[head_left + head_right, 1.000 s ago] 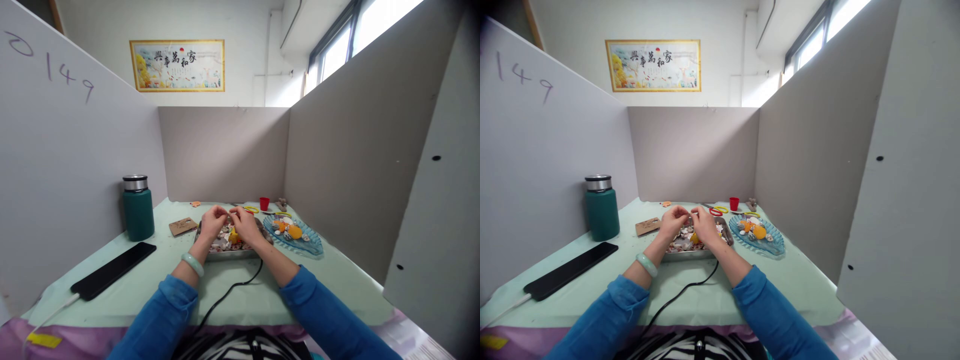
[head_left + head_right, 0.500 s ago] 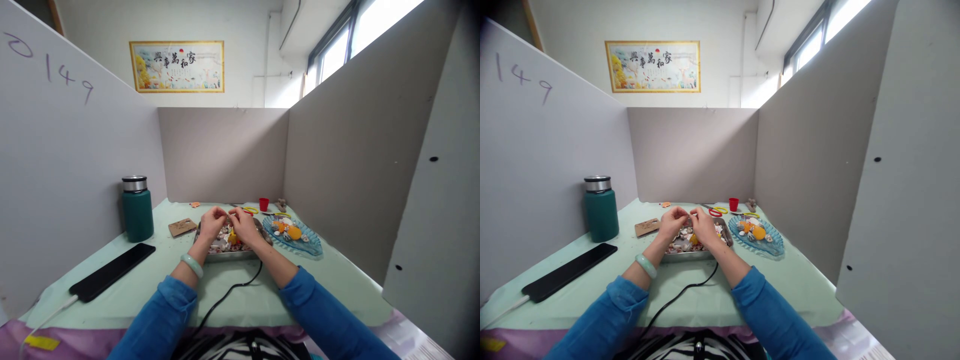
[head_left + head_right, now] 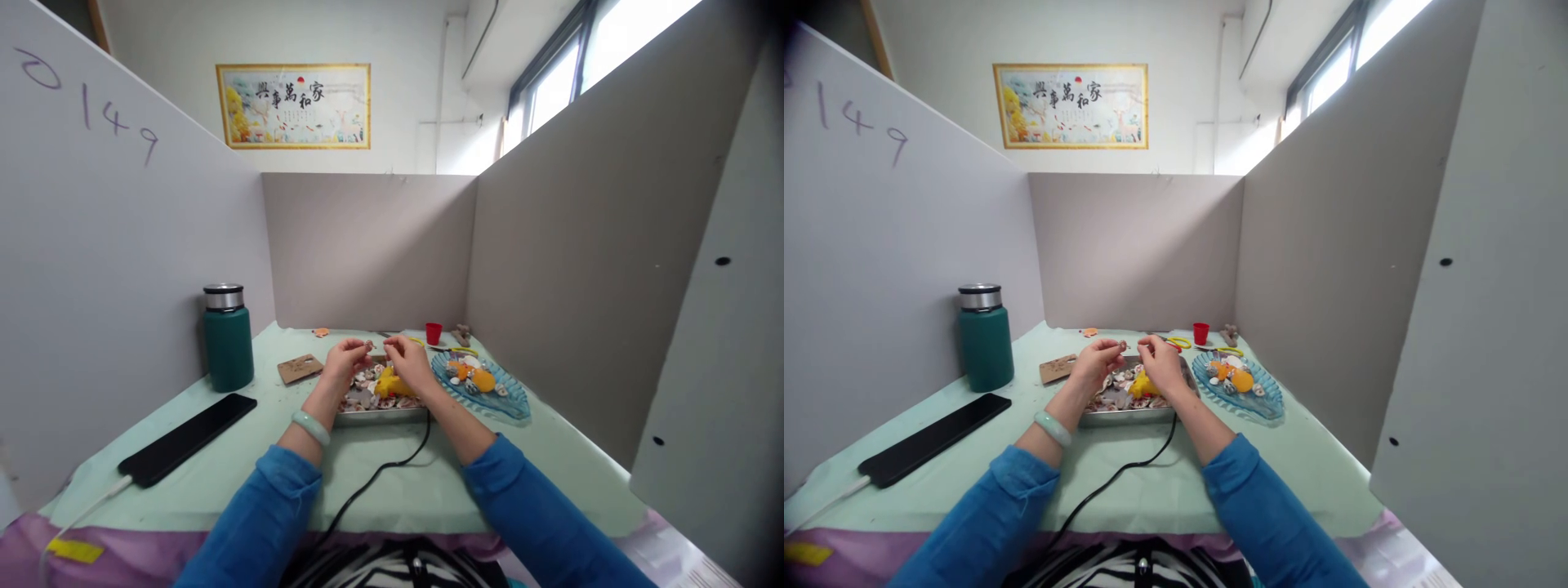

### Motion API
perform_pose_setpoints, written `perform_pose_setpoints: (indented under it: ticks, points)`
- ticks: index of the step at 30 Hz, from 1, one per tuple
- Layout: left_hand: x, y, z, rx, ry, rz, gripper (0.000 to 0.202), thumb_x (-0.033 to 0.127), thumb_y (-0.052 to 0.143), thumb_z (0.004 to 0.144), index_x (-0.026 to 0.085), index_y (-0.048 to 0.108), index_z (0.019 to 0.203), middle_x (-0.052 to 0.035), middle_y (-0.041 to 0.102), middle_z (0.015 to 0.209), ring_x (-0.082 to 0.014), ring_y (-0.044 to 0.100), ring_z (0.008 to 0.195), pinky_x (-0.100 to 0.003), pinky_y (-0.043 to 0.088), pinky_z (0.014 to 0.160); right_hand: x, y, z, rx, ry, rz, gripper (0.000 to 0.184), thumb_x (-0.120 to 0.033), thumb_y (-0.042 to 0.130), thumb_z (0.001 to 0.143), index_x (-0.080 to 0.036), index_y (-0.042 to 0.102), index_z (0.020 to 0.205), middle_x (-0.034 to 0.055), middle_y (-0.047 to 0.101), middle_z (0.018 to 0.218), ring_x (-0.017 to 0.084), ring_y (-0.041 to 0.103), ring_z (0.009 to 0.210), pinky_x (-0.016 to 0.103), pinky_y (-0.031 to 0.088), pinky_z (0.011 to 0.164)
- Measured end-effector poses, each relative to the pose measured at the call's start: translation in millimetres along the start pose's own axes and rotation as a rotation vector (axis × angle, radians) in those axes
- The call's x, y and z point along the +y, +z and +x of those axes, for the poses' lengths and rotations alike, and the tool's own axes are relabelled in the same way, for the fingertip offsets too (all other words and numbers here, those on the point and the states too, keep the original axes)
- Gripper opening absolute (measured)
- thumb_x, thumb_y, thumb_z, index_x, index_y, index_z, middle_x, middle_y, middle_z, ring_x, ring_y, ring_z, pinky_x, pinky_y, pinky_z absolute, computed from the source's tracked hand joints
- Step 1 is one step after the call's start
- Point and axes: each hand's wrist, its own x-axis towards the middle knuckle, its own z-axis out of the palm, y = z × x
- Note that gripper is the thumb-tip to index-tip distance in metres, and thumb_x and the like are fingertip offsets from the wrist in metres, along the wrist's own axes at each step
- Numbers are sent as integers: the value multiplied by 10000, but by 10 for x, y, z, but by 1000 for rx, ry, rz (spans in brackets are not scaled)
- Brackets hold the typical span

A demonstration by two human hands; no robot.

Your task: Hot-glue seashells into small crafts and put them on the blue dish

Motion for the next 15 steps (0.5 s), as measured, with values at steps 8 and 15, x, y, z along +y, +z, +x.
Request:
perform_pose_setpoints:
  ticks: [8, 15]
  points:
    - [-31, 5, -5, -103, -105, -19, 307, 154, 787, 526, 113, 574, 744, -8, 609, 639, -93, 575, 503, -239, 494, 566, 10, 37, -21, -22, -47, -24, 179, -317, 490, 805, -185, 608, 778, 3, 625, 681, 132, 561, 624, 229, 413, 595]
    - [-81, -12, 5, -102, -23, 137, 403, 228, 801, 544, 138, 544, 841, -21, 621, 753, -112, 596, 522, -281, 507, 577, 55, 28, -9, -19, -10, -44, 149, -288, 461, 789, -192, 565, 744, -10, 600, 657, 128, 541, 604, 225, 402, 591]
